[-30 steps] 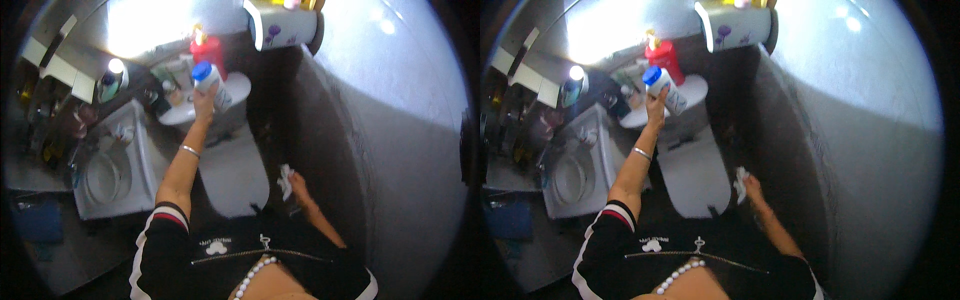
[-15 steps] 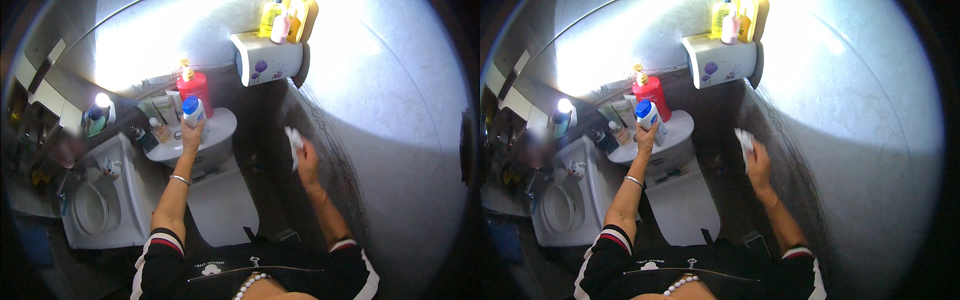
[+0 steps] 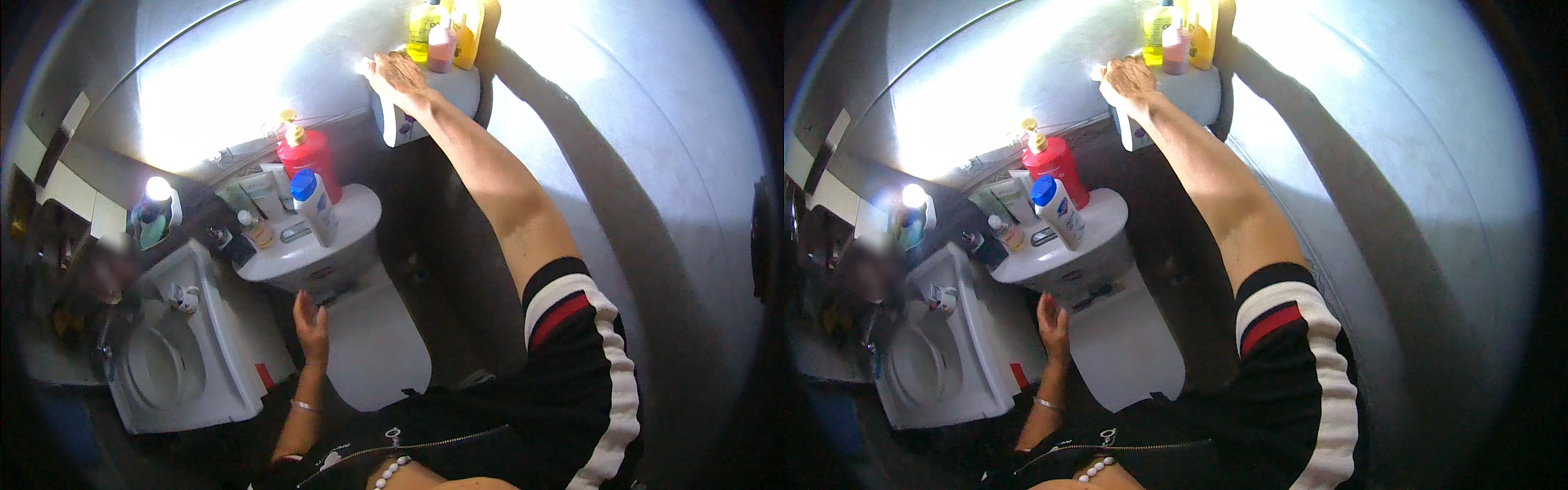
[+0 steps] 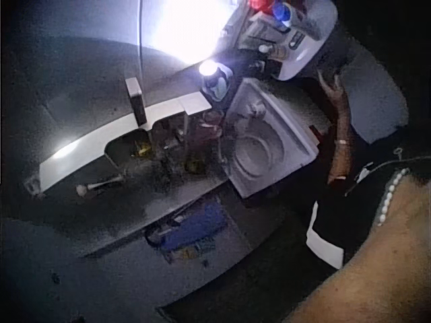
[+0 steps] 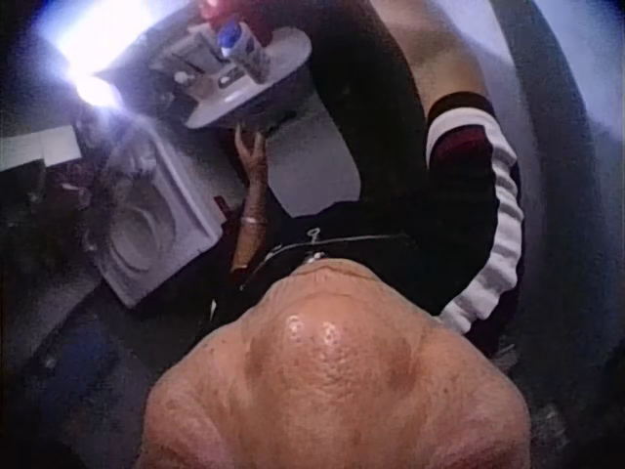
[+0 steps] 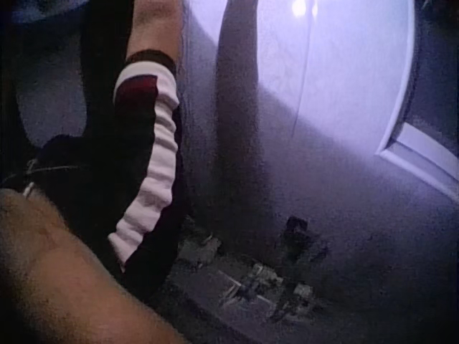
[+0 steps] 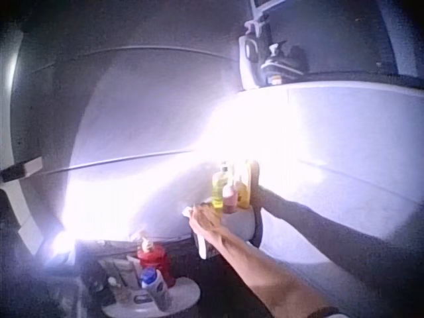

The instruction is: The person cleans a bathroom sink and surrounding surfaces using a white cloth. They wipe the sink basin, faucet, and toilet tank, then move to a wall-mounted shelf to wipe and rearrange several bottles. The person also wrings out the cloth in a white basin of water.

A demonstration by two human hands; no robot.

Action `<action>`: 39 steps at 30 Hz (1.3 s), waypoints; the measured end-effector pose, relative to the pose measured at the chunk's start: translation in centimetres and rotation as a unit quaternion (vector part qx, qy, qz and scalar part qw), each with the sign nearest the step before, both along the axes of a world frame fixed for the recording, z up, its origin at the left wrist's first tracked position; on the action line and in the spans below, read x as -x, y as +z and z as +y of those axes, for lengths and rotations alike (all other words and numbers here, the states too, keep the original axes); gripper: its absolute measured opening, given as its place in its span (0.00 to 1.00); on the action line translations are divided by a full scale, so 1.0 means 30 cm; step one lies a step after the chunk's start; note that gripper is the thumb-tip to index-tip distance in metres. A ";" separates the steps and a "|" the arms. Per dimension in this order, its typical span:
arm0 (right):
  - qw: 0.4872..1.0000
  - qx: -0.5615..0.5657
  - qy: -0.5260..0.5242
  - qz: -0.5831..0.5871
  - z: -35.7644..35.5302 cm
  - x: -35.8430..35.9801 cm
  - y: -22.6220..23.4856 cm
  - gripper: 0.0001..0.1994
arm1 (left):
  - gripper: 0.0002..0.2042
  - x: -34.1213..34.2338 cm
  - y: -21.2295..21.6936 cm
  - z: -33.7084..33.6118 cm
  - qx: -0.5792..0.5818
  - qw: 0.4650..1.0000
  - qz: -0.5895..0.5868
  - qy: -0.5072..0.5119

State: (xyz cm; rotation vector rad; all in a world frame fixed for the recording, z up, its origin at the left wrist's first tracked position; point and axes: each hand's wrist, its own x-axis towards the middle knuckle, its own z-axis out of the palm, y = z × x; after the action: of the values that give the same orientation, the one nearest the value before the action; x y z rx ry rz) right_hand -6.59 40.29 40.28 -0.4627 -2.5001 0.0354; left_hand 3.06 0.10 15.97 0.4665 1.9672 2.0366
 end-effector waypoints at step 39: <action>0.392 0.874 -0.084 0.275 -0.514 -1.190 -0.905 0.13 | 0.39 0.304 0.881 1.340 0.228 0.882 0.406 0.075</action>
State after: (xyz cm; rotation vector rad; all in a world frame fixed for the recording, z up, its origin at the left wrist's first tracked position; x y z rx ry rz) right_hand 29.12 24.87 13.11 -1.1083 -0.7197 2.3460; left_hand -6.05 40.31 42.39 1.2250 2.9252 1.4506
